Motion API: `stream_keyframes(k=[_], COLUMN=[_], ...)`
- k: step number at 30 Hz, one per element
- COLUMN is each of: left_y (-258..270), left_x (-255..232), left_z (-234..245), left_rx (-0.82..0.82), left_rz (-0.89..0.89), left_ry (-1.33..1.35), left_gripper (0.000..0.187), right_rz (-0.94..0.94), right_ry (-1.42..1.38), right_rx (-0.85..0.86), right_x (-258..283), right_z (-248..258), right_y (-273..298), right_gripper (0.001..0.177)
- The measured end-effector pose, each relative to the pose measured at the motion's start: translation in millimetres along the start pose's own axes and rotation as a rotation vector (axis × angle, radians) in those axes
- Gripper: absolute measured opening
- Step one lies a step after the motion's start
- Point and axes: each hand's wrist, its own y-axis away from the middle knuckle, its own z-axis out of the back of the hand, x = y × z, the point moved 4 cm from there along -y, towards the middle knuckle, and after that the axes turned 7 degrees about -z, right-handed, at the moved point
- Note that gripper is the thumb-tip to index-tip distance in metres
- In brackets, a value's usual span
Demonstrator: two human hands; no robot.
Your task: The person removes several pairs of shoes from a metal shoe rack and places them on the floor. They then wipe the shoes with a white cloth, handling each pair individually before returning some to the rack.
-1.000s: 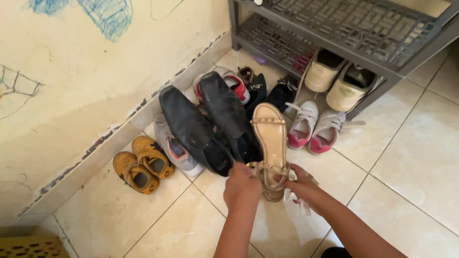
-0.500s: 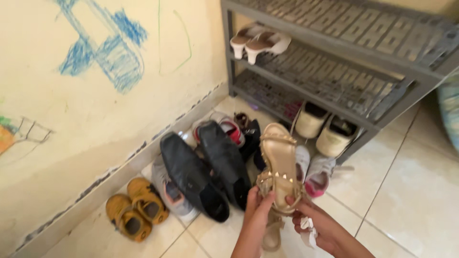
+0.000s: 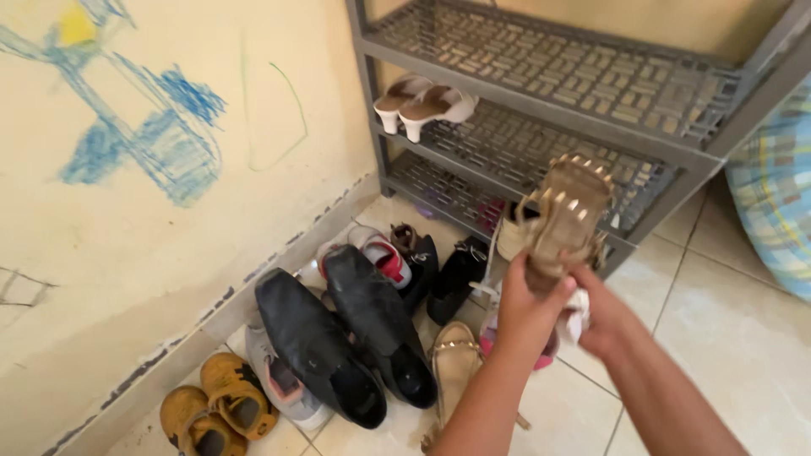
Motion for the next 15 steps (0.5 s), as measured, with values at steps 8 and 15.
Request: stream_keyframes(k=[8,15], left_y=[-70.8,-135.0], left_x=[33.2,59.7], left_z=[-58.2,-86.0], left_rx=[-0.113,-0.171], left_rz=[-0.159,-0.200], left_ry=[-0.351,-0.344], left_gripper=[0.064,0.051], right_rz=[0.152,0.198], right_ry=[-0.066,0.032], right_rx=[0.074,0.021], right_x=[83.7,138.1], right_z=[19.8,20.0], right_y=[-50.1,-89.6], right_gripper=[0.040,0.041])
